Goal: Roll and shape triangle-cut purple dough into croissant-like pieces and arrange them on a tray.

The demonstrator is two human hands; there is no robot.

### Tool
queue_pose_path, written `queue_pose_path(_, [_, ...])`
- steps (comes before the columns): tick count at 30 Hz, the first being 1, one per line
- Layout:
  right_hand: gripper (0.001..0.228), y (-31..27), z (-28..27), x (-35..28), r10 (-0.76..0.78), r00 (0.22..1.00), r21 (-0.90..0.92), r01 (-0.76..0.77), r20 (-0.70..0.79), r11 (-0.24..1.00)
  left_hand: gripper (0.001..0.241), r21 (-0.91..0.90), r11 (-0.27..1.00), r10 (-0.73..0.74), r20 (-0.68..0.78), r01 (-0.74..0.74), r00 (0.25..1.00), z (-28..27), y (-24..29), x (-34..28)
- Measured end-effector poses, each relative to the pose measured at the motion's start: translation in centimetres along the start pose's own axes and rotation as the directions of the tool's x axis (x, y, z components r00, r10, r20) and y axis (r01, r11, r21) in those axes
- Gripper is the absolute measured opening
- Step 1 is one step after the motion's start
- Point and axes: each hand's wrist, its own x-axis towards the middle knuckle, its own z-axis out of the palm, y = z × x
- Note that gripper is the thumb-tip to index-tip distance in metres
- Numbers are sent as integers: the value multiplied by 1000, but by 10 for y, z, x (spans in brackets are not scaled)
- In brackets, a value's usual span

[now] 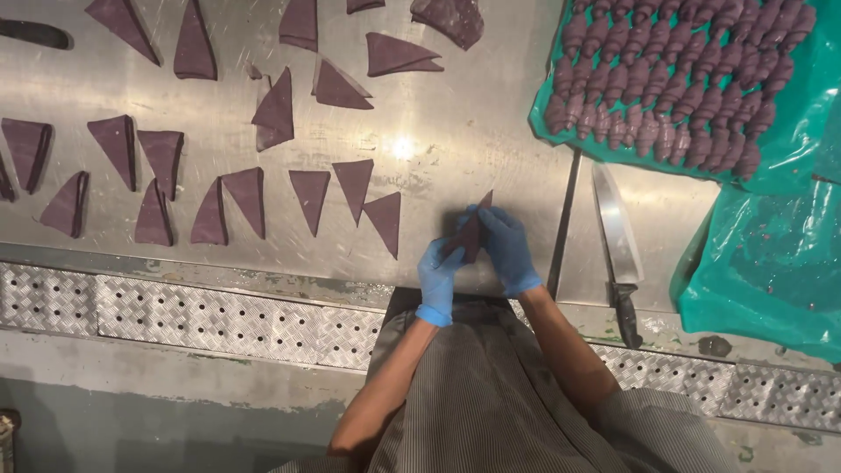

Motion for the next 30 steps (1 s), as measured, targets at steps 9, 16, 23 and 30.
queue_pose_path(9, [24, 36, -23, 26, -34, 997, -312, 55, 73, 948, 59, 586, 793, 178, 41, -168, 983, 6, 72, -63])
queue_pose_path(16, [24, 41, -24, 35, -55, 995, -386, 83, 84, 919, 67, 776, -65, 81, 631, -628, 771, -12, 46, -43])
queue_pose_path(23, [24, 37, -17, 33, -83, 993, -392, 108, 81, 913, 82, 761, -102, -20, 642, -641, 766, -2, 37, -29])
queue_pose_path(30, [25, 38, -19, 50, -113, 992, -468, 125, 55, 875, 82, 777, -84, -32, 624, -624, 781, -3, 38, -25])
